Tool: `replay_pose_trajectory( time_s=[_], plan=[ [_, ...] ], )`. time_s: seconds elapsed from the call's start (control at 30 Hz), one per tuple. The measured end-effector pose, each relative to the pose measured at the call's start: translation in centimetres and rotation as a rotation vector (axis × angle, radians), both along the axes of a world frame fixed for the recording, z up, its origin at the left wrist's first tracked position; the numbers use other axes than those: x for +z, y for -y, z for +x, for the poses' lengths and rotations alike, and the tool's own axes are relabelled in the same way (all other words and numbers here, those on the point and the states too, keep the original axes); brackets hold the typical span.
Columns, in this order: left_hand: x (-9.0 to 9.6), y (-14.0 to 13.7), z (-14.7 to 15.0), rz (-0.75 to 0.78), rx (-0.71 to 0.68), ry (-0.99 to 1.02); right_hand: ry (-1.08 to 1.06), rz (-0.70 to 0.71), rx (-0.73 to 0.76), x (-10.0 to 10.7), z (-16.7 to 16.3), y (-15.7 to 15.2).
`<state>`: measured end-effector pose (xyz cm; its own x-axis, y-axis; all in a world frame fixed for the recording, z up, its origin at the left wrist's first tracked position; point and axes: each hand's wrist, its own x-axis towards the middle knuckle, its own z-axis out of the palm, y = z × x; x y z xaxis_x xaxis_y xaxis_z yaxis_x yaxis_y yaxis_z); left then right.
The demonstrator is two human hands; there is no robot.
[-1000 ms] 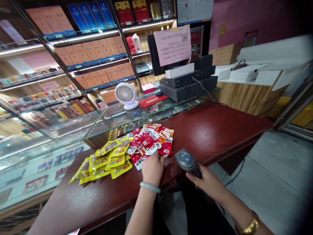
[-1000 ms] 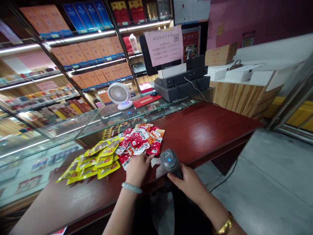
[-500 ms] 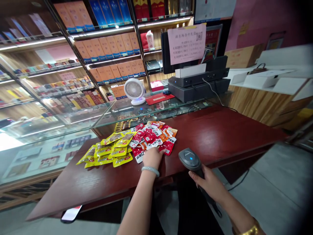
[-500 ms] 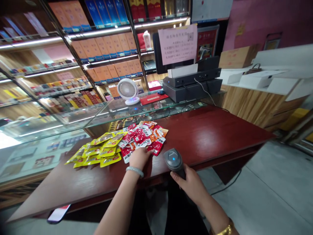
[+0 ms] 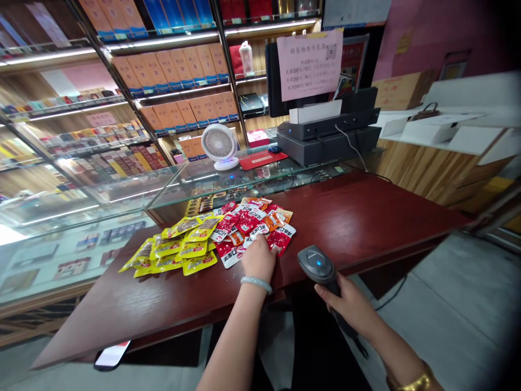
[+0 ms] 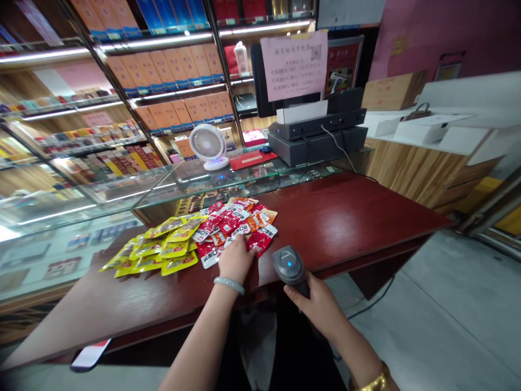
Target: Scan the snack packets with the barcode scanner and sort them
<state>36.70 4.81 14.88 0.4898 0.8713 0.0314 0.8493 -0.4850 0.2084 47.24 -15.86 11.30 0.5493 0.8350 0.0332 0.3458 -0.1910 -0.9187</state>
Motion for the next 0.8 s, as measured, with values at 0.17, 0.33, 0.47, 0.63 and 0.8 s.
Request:
replay_pose_trajectory(
  time_s=[0.17, 0.33, 0.47, 0.63, 0.8],
  plan=[
    [0.1, 0.6, 0.4, -0.003, -0.074, -0.021, 0.037, 0.002, -0.034, -0.1, 0.6, 0.5],
    [1.6, 0.4, 1.8, 0.191, -0.184, -0.021, 0.026, -0.035, -0.059, -0.4, 1.1, 1.3],
    [2.0, -0.7, 3.0, 0.177, -0.269, -0.185, 0.04, -0.032, -0.074, 0.1, 1.2, 1.4],
    [2.1, -1.7, 3.3, 0.095, -0.417, -0.199, 0.041, -0.018, -0.074, 0.6, 1.2, 1.1],
    [2.9, -3.4, 5.3, -0.149, -0.489, 0.106, 0.017, -0.011, -0.059, 0.7, 1.0, 1.2]
  ],
)
